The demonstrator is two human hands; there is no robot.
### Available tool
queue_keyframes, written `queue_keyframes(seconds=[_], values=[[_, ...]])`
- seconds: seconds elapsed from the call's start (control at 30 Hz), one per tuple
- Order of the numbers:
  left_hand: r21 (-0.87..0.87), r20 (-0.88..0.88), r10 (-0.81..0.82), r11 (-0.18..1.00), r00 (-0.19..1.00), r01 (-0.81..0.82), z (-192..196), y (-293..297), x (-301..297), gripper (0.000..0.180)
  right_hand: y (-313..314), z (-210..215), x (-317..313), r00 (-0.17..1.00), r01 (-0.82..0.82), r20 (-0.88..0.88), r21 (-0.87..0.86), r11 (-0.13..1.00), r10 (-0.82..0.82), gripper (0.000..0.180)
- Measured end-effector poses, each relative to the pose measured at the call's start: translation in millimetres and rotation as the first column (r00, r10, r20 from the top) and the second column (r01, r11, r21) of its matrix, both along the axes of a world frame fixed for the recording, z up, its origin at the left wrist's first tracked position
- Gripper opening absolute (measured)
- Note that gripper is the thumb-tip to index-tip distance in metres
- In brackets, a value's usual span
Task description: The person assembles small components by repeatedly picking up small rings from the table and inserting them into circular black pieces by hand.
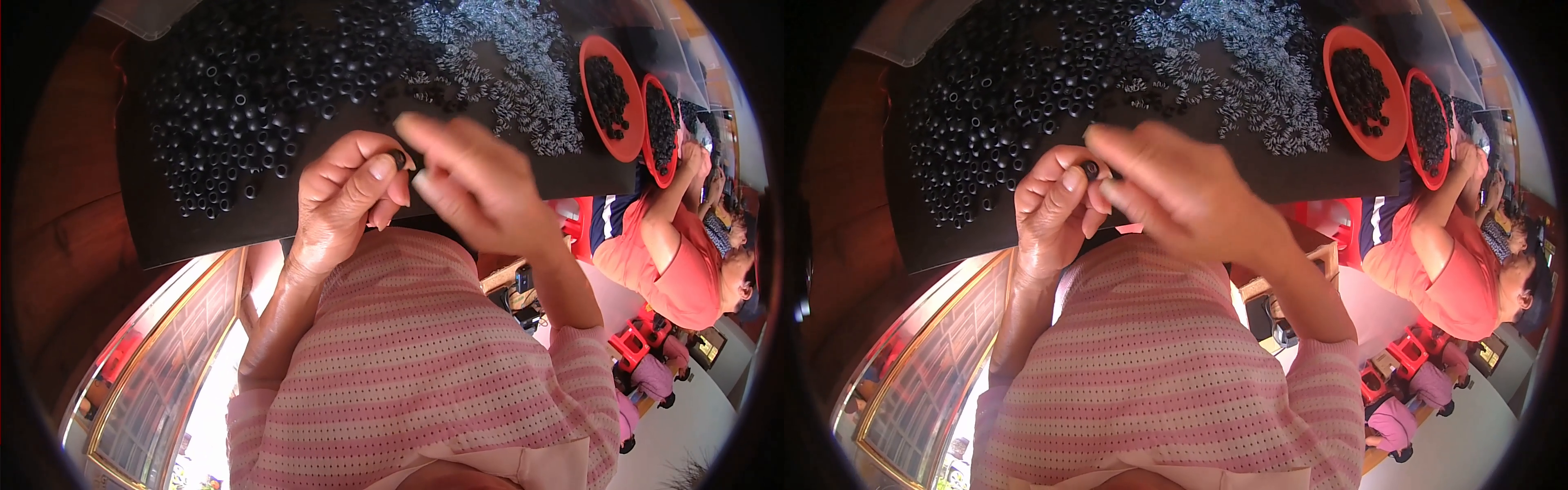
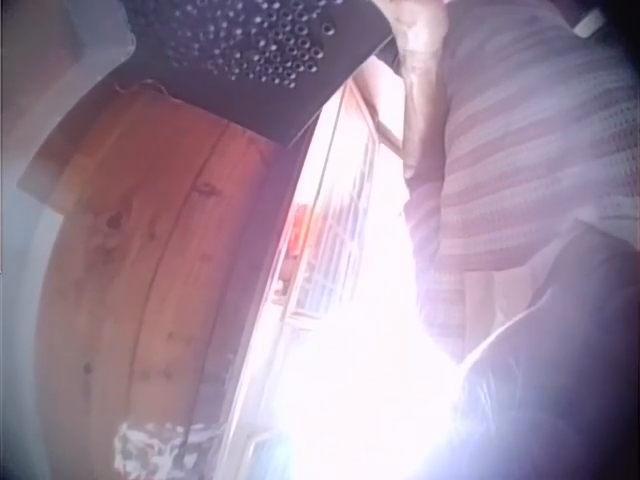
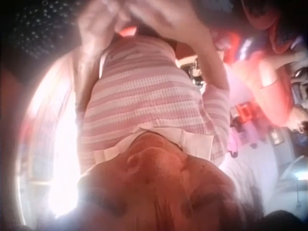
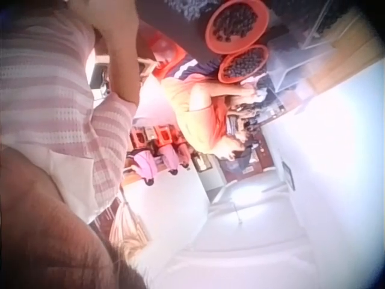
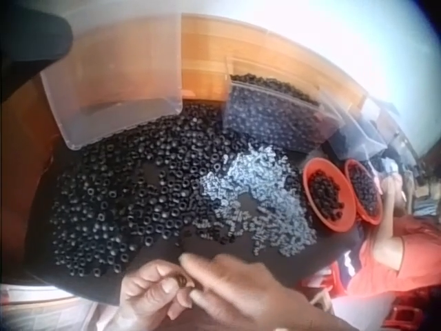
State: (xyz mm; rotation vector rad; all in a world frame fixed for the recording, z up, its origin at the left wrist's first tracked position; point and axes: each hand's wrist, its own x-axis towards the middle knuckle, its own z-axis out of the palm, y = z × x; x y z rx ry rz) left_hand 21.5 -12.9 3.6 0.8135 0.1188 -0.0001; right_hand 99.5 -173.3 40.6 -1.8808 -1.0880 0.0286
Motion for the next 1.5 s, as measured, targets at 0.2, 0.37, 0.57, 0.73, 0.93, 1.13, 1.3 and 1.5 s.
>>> queue_keyframes(seconds=[0.2, 0.37, 0.57, 0.73, 0.93, 1.13, 1.3, 1.5], values=[[0.108, 0.002, -0.134, 0.985, 0.991, 0.133, 3, 2, -1, 0.018, -7, -9, 45, 0.935, 0.229, 0.317, -0.199, 0.953, -0.158, 0.02], [0.17, 0.009, -0.116, 0.979, 0.993, 0.113, 2, 3, -3, 0.025, -9, -13, 60, 0.897, 0.281, 0.434, -0.41, 0.868, -0.085, 0.024], [0.163, 0.013, -0.115, 0.98, 0.993, 0.111, 2, 3, -3, 0.025, 5, -18, 57, 0.917, 0.143, 0.399, -0.317, 0.938, -0.005, 0.023], [0.182, 0.004, -0.106, 0.978, 0.994, 0.104, 2, 3, -3, 0.025, 25, -18, 52, 0.895, 0.12, 0.438, -0.42, 0.9, 0.085, 0.023], [0.141, 0.016, -0.087, 0.986, 0.996, 0.084, 1, 3, -3, 0.026, 28, -14, 51, 0.894, 0.12, 0.441, -0.4, 0.909, 0.076, 0.02], [0.114, -0.021, -0.095, 0.989, 0.995, 0.097, 3, 5, -2, 0.028, 13, 1, 38, 0.996, 0.02, 0.089, -0.226, 0.974, 0.0, 0.013], [0.119, -0.033, -0.081, 0.989, 0.996, 0.084, 3, 3, -1, 0.028, 4, 6, 19, 0.976, 0.042, -0.212, -0.018, 0.999, -0.044, 0.013], [0.124, -0.039, -0.082, 0.988, 0.996, 0.087, 4, 3, 0, 0.027, -2, 6, 12, 0.985, -0.024, -0.167, 0.095, 0.995, 0.039, 0.02]])
